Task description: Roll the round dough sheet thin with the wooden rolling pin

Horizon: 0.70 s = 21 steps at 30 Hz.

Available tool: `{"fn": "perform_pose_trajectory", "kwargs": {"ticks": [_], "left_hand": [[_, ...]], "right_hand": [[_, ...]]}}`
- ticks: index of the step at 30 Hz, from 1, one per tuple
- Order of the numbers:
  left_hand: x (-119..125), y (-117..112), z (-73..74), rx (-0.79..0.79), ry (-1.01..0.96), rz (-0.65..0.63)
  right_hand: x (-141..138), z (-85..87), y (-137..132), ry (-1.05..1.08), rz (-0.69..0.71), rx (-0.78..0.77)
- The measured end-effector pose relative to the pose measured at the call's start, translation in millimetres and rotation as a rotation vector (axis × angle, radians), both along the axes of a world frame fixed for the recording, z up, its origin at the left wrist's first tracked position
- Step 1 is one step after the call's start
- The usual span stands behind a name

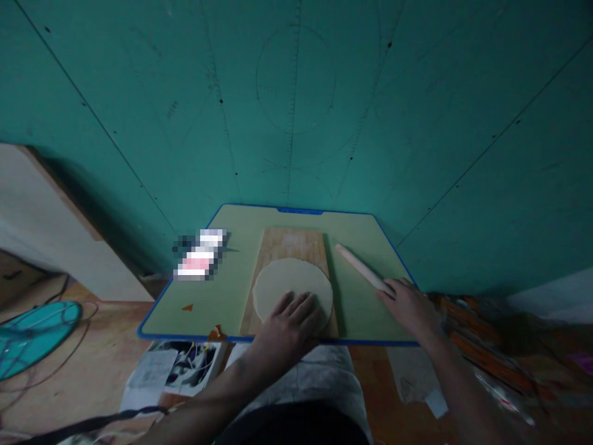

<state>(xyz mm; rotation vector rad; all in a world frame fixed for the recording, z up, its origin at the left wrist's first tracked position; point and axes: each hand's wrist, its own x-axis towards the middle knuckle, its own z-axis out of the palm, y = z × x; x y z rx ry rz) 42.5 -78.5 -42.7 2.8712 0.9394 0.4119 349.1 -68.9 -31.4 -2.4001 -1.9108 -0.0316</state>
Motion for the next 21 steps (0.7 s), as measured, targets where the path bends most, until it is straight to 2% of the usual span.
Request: {"fn": "perform_pose_trajectory", "kwargs": {"ticks": [7,12,17,21], "left_hand": [[-22.2,9.7,-0.3,0.074,-0.049,-0.066],[-30.1,14.5,6.6,0.11,0.019,-0.111],[-37.3,17.8,12.1,0.092,0.048,-0.055],[-39.4,4.6,-0.5,0.076,0.036,0.012]], "right_hand": [[2.3,-7.1,0.7,0.035,0.017,0.065],[0.0,-5.6,2.1,0.045,0.0,0.047],[-1.2,-3.5,0.8,0.07,-0.006,0.037],[0.3,-4.5,-0.5,0.061,-0.007,0.049]]}}
